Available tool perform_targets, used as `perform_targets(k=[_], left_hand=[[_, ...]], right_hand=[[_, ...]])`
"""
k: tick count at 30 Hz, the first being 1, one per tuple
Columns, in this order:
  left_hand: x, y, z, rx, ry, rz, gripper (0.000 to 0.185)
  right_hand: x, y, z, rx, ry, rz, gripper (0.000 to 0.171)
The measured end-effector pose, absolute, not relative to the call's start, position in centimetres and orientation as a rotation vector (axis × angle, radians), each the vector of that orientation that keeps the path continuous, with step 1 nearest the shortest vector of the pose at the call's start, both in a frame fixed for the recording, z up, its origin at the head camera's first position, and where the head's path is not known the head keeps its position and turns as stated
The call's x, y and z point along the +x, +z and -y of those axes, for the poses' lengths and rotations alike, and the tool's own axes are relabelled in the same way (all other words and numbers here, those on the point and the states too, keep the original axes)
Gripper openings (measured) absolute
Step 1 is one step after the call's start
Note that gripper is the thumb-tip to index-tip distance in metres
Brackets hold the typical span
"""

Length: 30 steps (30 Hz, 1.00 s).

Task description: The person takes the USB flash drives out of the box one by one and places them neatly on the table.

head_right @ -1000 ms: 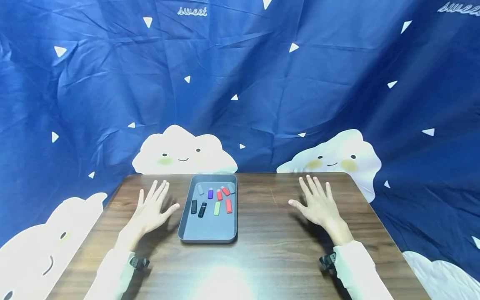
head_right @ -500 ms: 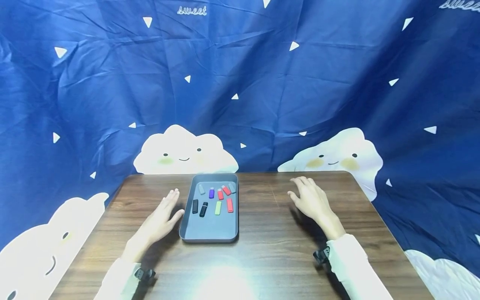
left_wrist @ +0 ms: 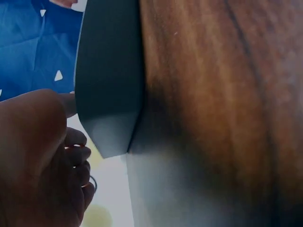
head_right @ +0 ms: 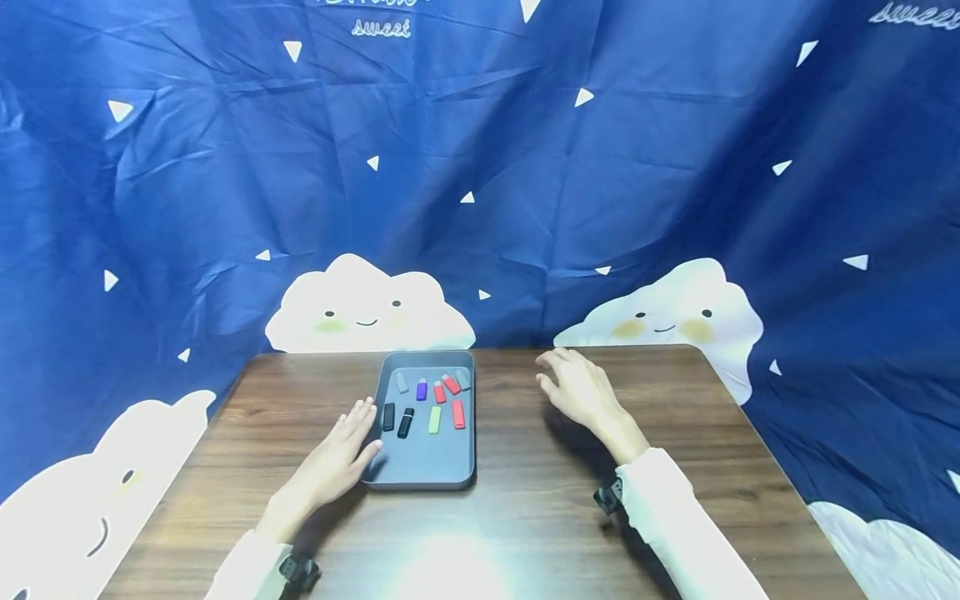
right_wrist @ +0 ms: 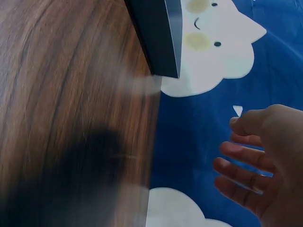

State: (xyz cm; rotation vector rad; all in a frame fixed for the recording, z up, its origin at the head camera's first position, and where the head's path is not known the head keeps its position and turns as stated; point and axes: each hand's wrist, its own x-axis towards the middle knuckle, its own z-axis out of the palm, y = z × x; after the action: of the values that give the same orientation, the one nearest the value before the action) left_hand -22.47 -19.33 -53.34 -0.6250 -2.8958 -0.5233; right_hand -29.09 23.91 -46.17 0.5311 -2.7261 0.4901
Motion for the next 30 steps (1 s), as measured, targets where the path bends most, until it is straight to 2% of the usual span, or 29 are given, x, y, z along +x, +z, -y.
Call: perform_targets(k=[12,30], left_hand=[[-21.8,-53.5,18.6,-0.586,-0.475,2.973,0.064],[-22.0,-54.2,18.0,-0.566,-0.568,2.953,0.066]], right_hand=[[-29.7,-46.0,-20.5,0.634,0.494,2.598,0.012],[-30.8,-44.0,-16.0,0.743,0.458,2.581,0.009]])
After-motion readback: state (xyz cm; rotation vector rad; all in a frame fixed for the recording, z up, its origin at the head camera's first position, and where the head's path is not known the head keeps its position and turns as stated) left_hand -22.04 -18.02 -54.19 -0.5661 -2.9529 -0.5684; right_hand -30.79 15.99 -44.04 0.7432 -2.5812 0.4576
